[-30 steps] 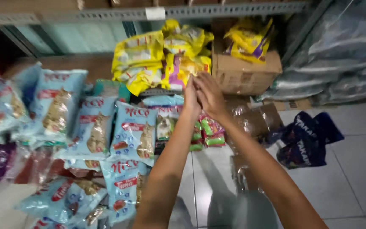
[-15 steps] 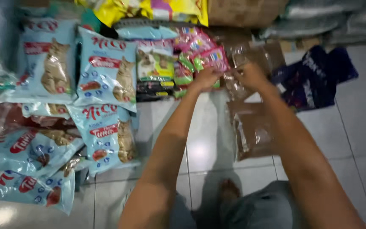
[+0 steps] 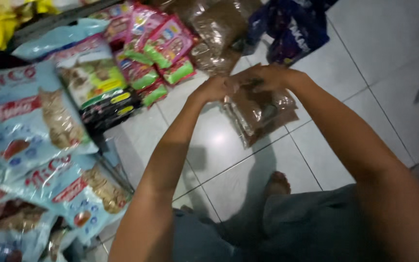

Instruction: The person organizes several bags of pet food and supplies on shelves in a store, moving items from the floor to the shelves and arranging them in rows.

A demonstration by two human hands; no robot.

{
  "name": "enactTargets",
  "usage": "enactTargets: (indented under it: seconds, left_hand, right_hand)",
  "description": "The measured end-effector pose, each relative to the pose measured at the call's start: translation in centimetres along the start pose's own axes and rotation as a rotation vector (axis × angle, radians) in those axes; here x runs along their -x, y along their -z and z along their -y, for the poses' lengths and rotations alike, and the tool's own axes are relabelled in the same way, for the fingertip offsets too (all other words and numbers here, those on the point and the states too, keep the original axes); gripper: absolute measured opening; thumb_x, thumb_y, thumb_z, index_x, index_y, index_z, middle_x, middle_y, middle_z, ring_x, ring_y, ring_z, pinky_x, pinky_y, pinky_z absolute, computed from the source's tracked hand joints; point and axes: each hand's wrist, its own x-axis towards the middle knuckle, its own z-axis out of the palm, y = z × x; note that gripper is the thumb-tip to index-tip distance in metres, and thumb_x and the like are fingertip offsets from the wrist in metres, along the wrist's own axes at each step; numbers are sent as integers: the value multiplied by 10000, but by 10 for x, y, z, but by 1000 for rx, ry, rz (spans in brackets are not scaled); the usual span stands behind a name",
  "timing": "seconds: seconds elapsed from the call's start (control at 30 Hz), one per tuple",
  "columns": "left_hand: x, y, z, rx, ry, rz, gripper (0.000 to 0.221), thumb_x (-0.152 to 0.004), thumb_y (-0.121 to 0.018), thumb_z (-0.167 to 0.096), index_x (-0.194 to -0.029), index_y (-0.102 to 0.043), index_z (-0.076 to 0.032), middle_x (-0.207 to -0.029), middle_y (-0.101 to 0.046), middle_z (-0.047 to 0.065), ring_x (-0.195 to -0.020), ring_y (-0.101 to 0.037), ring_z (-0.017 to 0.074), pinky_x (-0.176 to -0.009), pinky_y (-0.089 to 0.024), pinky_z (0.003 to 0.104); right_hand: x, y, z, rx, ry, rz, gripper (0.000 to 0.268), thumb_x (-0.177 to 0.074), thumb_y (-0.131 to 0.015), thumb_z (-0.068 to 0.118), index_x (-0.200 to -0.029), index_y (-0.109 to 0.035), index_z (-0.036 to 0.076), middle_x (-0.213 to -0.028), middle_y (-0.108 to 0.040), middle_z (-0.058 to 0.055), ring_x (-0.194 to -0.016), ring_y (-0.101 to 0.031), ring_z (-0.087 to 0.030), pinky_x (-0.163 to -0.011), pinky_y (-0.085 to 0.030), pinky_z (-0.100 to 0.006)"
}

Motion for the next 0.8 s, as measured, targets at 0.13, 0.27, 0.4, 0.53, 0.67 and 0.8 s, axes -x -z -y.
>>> enactTargets:
  seconds: [0.13, 0.27, 0.4, 0.53, 0.67, 0.8]
  left_hand:
    - [3, -1, -45, -107, 76, 72, 653, -921, -601, -635, -1243, -686, -73, -1271, -689, 173, -1258, -627, 354, -1076, -494, 471]
    - [32, -20, -95, 63, 50, 119, 717, -1017, -380, -401, -1533, -324, 94, -1583, -310, 351, -1477, -296, 468, -1247, -232, 514]
    - [-27, -93, -40, 174, 356, 61, 1002, -820, -566, -740, -1538, -440, -52, -1496, -541, 204, -1412, -509, 301, -1151, -442, 395]
    - [-26, -105, -10, 312, 433, 23, 913, -791, -687, -640, -1465, -519, -48, -1354, -609, 215, -1198, -607, 323, -948, -526, 446]
    - [-24, -101, 19, 585, 571, -13, 863, -735, -889, -467, -1415, -571, -42, -1109, -701, 219, -871, -743, 333, -699, -644, 530]
    - [-21, -84, 23, 726, 600, 28, 1229, -711, -893, -628, -1584, -274, -23, -1295, -644, 253, -1088, -706, 348, -836, -624, 510]
  right_hand:
    - [29, -30, -61, -206, -252, -56, 823, -920, -601, 462, -1497, -371, -79, -1396, -528, -425, -1324, -479, -600, -1103, -379, -675]
    - [58, -40, -51, -530, -688, -40, 1112, -800, -657, 723, -1575, -348, -12, -1505, -461, -342, -1402, -442, -505, -1085, -437, -586]
    - [54, -55, -55, -606, -698, -116, 907, -800, -768, 627, -1409, -585, -19, -1376, -590, -295, -1305, -560, -454, -979, -528, -531]
    - [57, -67, -55, -798, -719, -280, 624, -722, -845, 504, -1018, -741, -35, -1020, -678, -298, -1001, -673, -455, -756, -549, -537]
    - [74, -47, -18, -961, -640, -345, 778, -729, -882, 325, -1309, -563, -84, -1131, -612, -302, -1078, -632, -405, -803, -527, -503]
    - [70, -56, -45, -994, -459, -418, 694, -760, -941, 320, -1196, -543, -44, -1000, -638, -252, -961, -646, -376, -817, -534, -489]
